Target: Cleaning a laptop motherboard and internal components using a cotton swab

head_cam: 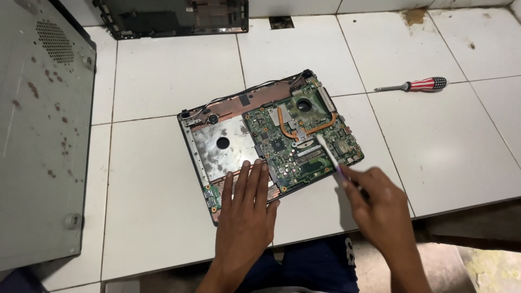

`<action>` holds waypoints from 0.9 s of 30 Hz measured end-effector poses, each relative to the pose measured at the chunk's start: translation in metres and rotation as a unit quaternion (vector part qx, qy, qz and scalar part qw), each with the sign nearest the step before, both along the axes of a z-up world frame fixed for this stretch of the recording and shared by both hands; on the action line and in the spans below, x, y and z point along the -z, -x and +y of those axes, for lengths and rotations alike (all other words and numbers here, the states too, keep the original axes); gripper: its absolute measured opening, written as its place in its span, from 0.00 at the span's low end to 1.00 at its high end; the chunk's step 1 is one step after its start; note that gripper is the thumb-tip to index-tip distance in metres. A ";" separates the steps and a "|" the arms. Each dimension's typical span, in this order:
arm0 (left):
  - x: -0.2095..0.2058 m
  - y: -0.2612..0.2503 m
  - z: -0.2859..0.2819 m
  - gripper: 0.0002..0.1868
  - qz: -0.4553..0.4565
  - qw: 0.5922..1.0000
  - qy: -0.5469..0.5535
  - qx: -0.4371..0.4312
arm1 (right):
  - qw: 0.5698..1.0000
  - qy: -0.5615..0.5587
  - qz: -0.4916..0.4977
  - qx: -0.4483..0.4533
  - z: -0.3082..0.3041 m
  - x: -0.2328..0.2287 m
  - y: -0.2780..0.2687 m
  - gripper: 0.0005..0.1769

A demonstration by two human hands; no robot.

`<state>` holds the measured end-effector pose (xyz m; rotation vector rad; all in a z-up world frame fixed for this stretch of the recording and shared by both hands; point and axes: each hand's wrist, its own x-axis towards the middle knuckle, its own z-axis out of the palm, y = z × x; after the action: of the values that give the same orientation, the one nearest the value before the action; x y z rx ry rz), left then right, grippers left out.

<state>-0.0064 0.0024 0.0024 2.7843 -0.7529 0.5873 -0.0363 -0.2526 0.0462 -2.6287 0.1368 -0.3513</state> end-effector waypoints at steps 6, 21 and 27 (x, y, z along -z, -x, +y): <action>-0.005 -0.017 0.017 0.33 0.127 0.984 0.106 0.073 | 0.994 -0.084 0.037 0.054 -0.012 -0.013 0.069 0.15; -0.005 -0.178 0.070 0.24 0.169 0.981 0.019 -0.090 | 0.985 -0.008 -0.095 -0.145 0.111 0.043 0.017 0.23; -0.002 -0.086 0.096 0.30 0.137 0.979 -0.067 -0.133 | 0.969 -0.054 -0.009 -0.240 0.040 0.042 0.034 0.24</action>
<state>0.0800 0.0985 0.0045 3.0274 -0.3778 0.1879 -0.0703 -0.2128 0.0041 -2.4467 -0.4685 -0.1915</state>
